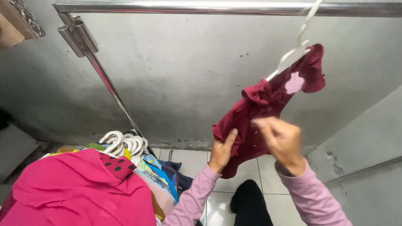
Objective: The person places a maroon shirt onto a white hanger, adjusts the collar and sleeves, and then hangs the shirt on a metal clothing rack. The person smooths the shirt and adjusts its position on the hanger multiple times.
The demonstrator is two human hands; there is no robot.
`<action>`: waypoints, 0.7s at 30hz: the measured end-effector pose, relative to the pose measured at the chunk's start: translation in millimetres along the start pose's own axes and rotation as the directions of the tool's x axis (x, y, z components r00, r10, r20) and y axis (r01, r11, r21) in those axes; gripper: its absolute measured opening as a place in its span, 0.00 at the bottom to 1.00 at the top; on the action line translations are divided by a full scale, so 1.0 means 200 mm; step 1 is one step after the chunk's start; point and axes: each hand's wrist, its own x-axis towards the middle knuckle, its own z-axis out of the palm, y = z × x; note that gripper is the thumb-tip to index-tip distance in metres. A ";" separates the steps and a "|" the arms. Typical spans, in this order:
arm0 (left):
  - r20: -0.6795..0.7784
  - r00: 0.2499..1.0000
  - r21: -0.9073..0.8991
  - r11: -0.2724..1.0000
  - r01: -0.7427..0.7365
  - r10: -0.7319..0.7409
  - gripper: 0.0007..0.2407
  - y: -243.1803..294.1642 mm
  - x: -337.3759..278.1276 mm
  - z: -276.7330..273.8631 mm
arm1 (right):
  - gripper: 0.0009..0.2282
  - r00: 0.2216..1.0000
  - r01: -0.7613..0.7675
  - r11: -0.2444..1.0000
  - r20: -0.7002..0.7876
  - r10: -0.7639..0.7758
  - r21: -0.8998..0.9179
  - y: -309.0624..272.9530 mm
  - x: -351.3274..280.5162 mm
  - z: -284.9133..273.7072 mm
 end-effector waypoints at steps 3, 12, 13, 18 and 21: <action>0.080 0.997 0.089 0.996 0.015 -0.022 0.18 -0.03 -0.10 0.09 | 0.09 0.923 0.192 0.974 -0.316 -0.222 -0.124 -0.17 0.20 -0.24; 0.626 0.764 0.327 0.837 -0.439 0.157 0.21 -0.05 -0.31 0.31 | 0.32 0.972 0.155 0.750 -0.038 -0.234 -0.643 -0.19 0.63 -0.58; 0.634 0.723 0.328 0.753 -0.571 0.273 0.18 -0.10 -0.31 0.32 | 0.40 0.991 0.117 0.720 0.029 -0.133 -0.684 -0.19 0.63 -0.60; 0.279 0.803 0.375 0.710 -0.596 0.526 0.22 0.15 0.06 0.42 | 0.46 0.953 0.076 0.724 0.263 0.148 -0.685 -0.14 0.44 -0.75; 0.158 0.696 0.485 0.560 -0.672 0.700 0.25 0.20 0.25 0.54 | 0.40 0.824 -0.045 0.635 0.331 0.461 -0.771 -0.14 0.39 -0.81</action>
